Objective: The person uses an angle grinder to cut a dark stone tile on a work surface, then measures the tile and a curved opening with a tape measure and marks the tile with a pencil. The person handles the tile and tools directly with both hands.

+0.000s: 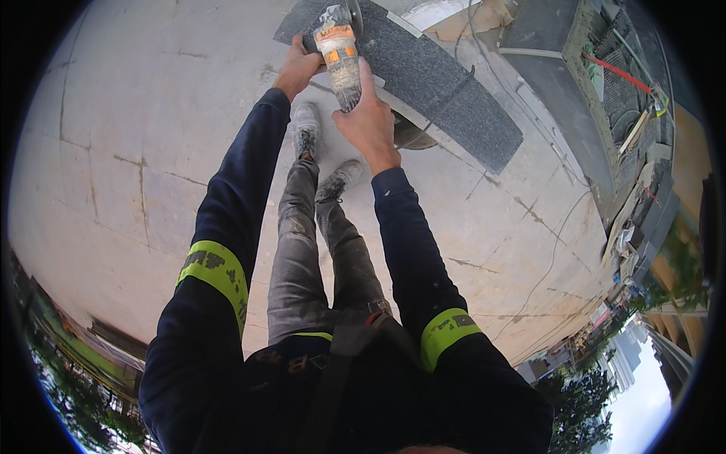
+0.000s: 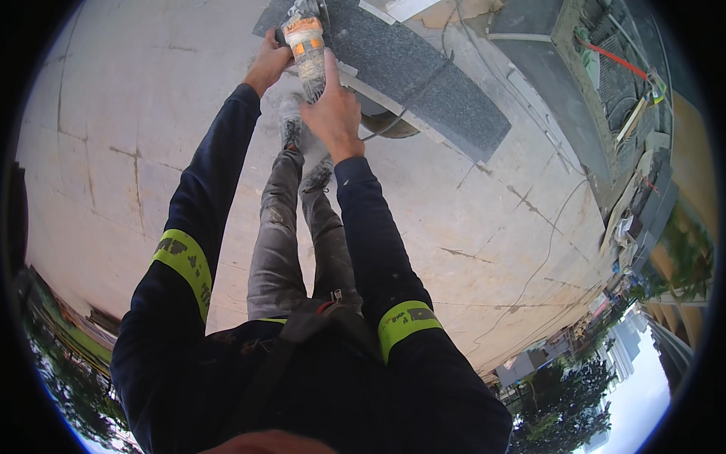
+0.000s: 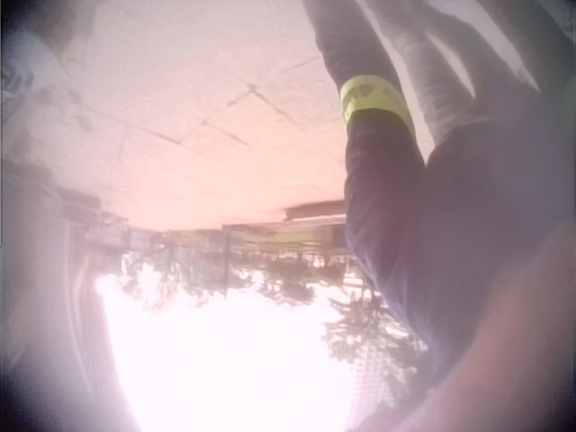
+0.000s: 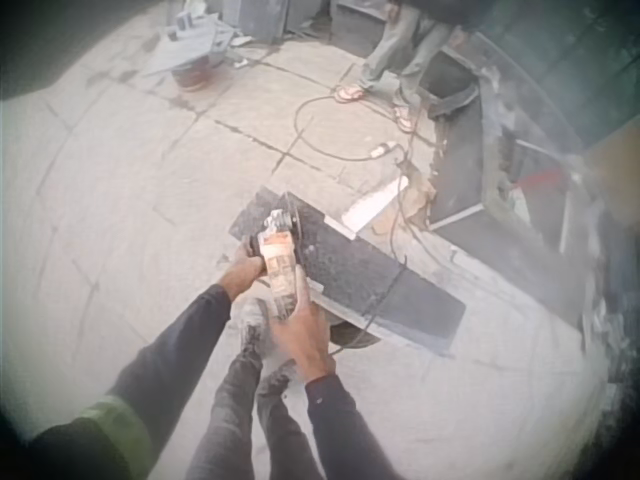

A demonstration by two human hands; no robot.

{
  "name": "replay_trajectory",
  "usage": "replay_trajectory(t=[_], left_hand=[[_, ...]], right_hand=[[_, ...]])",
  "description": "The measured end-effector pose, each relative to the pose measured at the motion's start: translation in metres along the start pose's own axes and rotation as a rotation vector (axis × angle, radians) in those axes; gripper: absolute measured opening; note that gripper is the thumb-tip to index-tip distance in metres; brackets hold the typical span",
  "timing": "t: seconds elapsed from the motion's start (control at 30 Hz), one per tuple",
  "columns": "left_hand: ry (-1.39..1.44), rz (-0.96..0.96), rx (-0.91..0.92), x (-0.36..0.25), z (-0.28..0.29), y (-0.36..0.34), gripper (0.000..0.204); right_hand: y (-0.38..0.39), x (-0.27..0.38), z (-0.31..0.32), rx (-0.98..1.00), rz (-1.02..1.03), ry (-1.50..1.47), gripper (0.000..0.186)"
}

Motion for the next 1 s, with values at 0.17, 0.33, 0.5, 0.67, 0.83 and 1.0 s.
replay_trajectory(t=[0.17, 0.33, 0.5, 0.67, 0.83, 1.0], left_hand=[[0.001, -0.040, 0.006, -0.001, -0.001, 0.001, 0.090], [-0.013, -0.052, 0.029, -0.003, -0.003, 0.003, 0.086], [-0.017, -0.030, 0.042, 0.004, 0.001, -0.003, 0.083], [0.031, -0.085, 0.038, 0.008, 0.008, -0.009, 0.083], [0.049, -0.072, 0.057, 0.010, 0.007, -0.011, 0.079], [0.037, -0.002, 0.050, 0.006, 0.011, -0.014, 0.085]], right_hand=[[-0.021, 0.005, -0.001, -0.056, 0.097, -0.007, 0.107], [-0.048, 0.006, -0.002, -0.050, 0.060, 0.018, 0.107], [-0.058, 0.011, 0.000, -0.036, 0.024, 0.050, 0.108], [-0.027, 0.005, -0.001, -0.007, -0.005, 0.008, 0.108], [0.002, -0.007, -0.003, -0.088, 0.027, 0.026, 0.108], [0.007, -0.008, -0.005, -0.120, 0.061, 0.028, 0.109]])
Point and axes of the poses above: each hand's wrist, its own y-axis away from the middle knuckle, its own z-axis out of the back of the hand, x = y × z, the point moved 4 cm from there along -y, towards the middle knuckle, and after that the axes turned 12 degrees about x, right-handed, at the moved point
